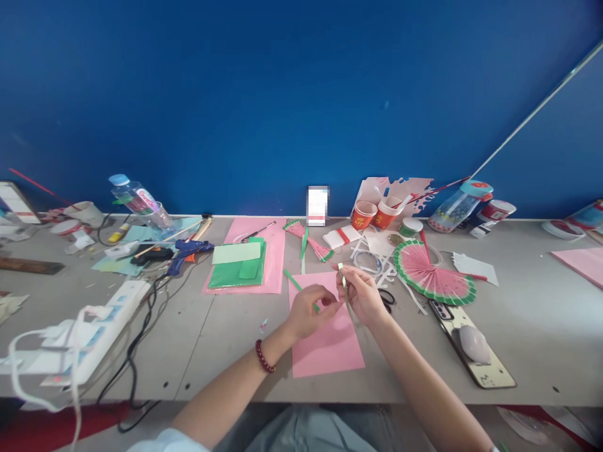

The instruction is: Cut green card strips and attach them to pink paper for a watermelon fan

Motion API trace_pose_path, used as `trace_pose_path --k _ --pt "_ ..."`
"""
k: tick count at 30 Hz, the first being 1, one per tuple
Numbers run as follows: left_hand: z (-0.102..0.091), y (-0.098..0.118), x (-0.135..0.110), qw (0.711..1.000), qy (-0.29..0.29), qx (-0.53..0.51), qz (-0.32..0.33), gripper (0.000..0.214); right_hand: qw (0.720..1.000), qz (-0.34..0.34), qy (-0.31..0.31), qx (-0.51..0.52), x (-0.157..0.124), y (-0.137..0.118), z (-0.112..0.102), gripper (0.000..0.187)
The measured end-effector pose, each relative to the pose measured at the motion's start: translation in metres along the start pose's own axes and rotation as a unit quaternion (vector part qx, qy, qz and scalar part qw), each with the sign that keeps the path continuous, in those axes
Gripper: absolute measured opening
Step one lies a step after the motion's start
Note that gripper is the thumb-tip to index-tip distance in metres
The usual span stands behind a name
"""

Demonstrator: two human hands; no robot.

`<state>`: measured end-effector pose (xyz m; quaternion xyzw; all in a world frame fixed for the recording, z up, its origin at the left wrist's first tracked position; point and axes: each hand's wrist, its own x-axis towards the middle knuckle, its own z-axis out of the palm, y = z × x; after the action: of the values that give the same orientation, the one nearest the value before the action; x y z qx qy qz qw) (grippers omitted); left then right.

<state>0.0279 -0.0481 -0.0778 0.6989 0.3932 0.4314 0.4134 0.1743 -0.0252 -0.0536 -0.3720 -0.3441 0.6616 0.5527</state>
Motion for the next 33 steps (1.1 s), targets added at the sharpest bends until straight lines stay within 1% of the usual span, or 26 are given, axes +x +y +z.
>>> trace_pose_path --k 1,2,5,7,11,17,22,26,33 --pt "-0.001 0.001 0.0 0.999 0.035 -0.001 0.002 0.013 1.0 -0.007 -0.001 -0.009 0.0 0.001 0.0 0.024" --pt "-0.001 0.002 0.0 0.998 0.056 -0.015 0.006 0.012 1.0 -0.016 -0.004 -0.02 0.0 0.002 0.0 0.025" --pt "-0.004 0.004 0.002 0.994 0.072 -0.084 0.016 0.021 0.997 -0.049 -0.022 -0.059 -0.001 0.003 0.001 0.036" --pt "-0.005 0.003 0.003 0.989 0.089 -0.12 0.002 0.02 0.994 -0.067 -0.036 -0.083 -0.002 0.004 0.002 0.043" --pt "-0.006 -0.003 0.006 0.979 0.124 -0.152 -0.051 0.018 0.987 -0.094 -0.039 -0.125 -0.004 0.011 0.002 0.045" --pt "-0.006 -0.007 0.009 0.974 0.134 -0.173 -0.063 0.014 0.982 -0.095 -0.038 -0.157 -0.006 0.023 0.004 0.044" --pt "-0.009 -0.01 0.012 0.964 0.148 -0.208 -0.077 0.021 0.98 -0.097 -0.068 -0.16 -0.009 0.027 0.006 0.042" --pt "-0.011 -0.01 0.013 0.964 0.159 -0.198 -0.072 0.02 0.978 -0.099 -0.085 -0.162 -0.011 0.031 0.007 0.043" --pt "-0.009 -0.008 0.009 0.965 0.194 -0.158 -0.075 0.018 0.97 -0.125 -0.1 -0.181 -0.011 0.039 0.007 0.037"
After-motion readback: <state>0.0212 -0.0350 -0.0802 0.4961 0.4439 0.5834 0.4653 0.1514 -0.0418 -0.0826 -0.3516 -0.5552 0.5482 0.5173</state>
